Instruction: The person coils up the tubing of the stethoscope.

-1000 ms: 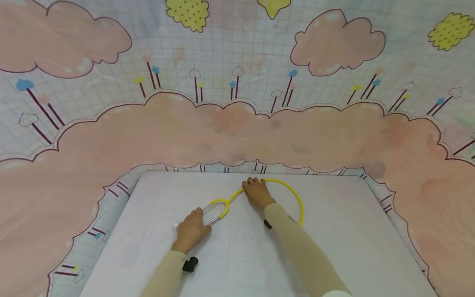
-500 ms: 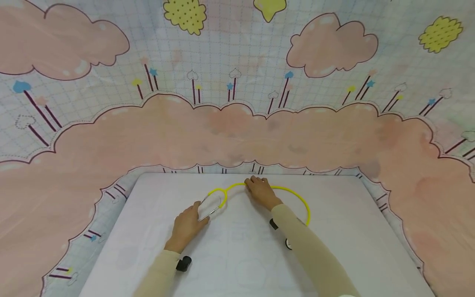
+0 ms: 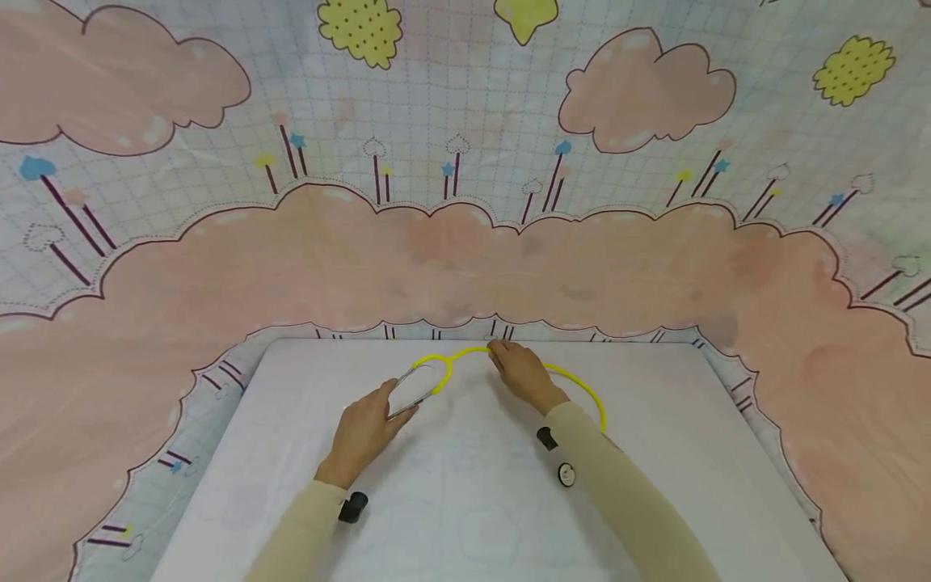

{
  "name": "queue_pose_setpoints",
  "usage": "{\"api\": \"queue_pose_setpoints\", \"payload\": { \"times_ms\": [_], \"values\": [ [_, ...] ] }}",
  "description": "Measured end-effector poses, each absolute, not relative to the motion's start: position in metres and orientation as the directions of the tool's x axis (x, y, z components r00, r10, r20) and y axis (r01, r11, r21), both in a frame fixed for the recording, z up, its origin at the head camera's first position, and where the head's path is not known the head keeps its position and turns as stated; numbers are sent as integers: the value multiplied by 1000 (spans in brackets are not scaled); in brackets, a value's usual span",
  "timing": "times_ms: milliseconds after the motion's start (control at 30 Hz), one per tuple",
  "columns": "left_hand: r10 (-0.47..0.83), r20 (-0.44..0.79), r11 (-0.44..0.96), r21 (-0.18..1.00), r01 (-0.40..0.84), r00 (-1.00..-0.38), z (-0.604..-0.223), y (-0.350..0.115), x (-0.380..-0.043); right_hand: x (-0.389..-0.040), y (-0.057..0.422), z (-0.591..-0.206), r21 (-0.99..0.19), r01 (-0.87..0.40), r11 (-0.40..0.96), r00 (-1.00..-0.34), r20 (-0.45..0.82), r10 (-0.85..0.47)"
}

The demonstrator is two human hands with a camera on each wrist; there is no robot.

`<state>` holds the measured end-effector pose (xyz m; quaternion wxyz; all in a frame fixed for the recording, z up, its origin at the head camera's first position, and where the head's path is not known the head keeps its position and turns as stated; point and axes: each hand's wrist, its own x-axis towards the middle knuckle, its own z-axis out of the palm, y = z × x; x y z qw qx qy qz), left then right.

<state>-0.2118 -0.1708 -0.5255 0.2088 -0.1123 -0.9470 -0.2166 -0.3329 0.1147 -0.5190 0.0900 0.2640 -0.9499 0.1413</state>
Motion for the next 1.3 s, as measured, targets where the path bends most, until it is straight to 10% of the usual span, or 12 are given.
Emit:
{"api": "queue_pose_setpoints", "payload": {
  "times_ms": [867,1300],
  "values": [
    [314,612,819,212,533,-726,-495,-161,-217,-310,164,-489,-253,-548,797,-817,365,-446],
    [202,594,746,421,515,-778,-481,-159,-218,-303,177,-491,-317,-519,794,-841,354,-409]
  ]
}}
